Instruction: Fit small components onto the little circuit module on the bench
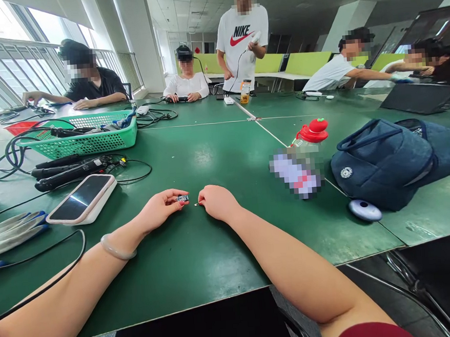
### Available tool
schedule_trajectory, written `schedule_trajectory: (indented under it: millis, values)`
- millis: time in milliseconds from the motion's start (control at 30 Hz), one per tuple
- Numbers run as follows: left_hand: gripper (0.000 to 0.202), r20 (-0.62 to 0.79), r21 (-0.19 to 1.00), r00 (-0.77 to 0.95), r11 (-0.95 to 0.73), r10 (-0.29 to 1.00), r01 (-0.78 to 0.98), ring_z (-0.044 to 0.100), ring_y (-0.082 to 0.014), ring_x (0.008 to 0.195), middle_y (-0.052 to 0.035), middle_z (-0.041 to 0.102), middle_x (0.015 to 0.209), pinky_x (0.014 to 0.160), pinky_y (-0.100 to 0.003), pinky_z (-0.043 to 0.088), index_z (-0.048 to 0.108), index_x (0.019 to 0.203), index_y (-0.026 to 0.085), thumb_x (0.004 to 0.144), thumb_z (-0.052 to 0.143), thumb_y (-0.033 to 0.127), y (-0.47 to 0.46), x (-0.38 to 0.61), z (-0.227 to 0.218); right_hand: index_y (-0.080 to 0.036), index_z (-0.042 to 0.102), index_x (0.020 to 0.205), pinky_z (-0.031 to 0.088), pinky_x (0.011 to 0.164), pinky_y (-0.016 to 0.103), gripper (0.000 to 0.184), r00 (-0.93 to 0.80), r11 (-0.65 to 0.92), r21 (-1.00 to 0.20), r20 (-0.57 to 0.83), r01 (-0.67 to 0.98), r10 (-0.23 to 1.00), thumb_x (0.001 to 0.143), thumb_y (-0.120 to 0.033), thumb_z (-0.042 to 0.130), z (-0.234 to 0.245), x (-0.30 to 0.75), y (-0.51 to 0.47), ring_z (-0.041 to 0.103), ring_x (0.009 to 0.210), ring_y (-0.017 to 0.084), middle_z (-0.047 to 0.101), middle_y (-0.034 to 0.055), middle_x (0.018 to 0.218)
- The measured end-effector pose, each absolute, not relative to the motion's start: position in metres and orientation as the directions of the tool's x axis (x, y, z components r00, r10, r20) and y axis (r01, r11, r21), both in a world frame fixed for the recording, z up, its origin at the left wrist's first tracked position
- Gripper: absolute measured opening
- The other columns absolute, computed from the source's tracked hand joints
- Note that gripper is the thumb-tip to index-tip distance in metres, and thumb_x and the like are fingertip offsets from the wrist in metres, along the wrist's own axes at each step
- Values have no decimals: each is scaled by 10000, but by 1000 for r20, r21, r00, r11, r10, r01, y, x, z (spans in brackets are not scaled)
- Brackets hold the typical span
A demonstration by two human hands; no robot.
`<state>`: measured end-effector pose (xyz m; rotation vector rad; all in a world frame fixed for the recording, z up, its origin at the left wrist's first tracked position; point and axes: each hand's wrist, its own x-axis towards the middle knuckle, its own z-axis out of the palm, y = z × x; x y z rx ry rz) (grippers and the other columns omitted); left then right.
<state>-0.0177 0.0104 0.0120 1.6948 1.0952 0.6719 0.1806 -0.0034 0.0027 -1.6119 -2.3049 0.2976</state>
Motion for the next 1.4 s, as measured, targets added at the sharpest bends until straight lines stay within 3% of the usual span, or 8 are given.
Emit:
schedule_trajectory:
  millis: [333, 600, 1400]
  values:
    - [388, -59, 923, 441, -120, 895, 365, 647, -191, 917, -70, 714, 966, 865, -348, 474, 610, 1101, 166, 732, 630, 284, 10, -18, 11, -197, 674, 795, 385, 659, 251, 160, -292, 339, -298, 192, 892, 937, 871, -166, 537, -1, 181, -2, 563, 760, 144, 634, 32, 847]
    - [406, -32, 898, 454, -173, 890, 404, 635, -183, 835, -51, 703, 902, 794, -325, 471, 621, 1077, 172, 729, 635, 379, 11, -19, 8, -180, 651, 804, 418, 739, 246, 144, -247, 429, -464, 402, 775, 882, 885, -142, 538, 12, 168, -16, 567, 806, 136, 638, 26, 850]
    - [336, -14, 867, 539, -258, 842, 426, 626, -189, 864, -48, 692, 951, 813, -316, 462, 635, 1020, 177, 760, 600, 387, 10, -18, 9, -177, 662, 883, 417, 743, 245, 168, -330, 466, -358, 380, 809, 864, 914, -176, 497, 5, 158, -19, 567, 835, 137, 637, 36, 910]
